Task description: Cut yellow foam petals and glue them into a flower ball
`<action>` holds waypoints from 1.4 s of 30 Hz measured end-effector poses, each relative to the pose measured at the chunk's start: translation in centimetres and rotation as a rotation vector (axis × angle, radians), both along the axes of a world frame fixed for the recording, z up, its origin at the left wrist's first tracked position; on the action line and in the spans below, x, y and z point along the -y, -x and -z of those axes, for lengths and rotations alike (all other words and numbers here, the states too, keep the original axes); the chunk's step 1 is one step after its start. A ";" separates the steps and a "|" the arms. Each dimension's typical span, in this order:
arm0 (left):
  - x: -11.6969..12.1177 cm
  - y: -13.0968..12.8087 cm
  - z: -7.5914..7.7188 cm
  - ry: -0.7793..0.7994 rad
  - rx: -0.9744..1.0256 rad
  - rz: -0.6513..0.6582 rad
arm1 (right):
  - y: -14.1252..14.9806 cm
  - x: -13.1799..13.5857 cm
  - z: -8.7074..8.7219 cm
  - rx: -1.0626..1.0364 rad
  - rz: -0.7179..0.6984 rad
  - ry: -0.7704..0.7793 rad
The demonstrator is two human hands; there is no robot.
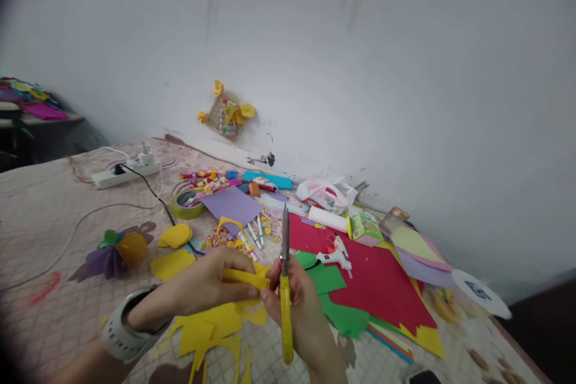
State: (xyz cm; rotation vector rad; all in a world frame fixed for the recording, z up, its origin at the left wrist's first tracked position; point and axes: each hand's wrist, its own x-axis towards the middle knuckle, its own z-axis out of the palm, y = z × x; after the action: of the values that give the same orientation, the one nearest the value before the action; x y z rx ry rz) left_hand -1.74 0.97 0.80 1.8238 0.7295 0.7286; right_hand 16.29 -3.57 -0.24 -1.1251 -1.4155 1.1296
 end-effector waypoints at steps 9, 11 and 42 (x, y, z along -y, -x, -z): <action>-0.8 0.9 -0.2 0.163 0.247 -0.223 | 1.0 -0.1 1.2 -0.046 -0.018 0.100; -1.1 2.2 -0.8 0.087 0.280 -0.404 | 1.2 0.2 1.8 0.015 -0.061 0.113; -0.1 2.2 -1.9 0.240 0.340 -0.343 | 2.0 1.6 0.2 0.308 -0.070 -0.071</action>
State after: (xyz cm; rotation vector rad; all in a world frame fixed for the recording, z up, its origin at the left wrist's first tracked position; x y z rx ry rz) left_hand -3.93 1.12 2.73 1.3279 0.8684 1.0932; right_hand 14.31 -5.16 -0.49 -1.2456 -1.7303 0.9746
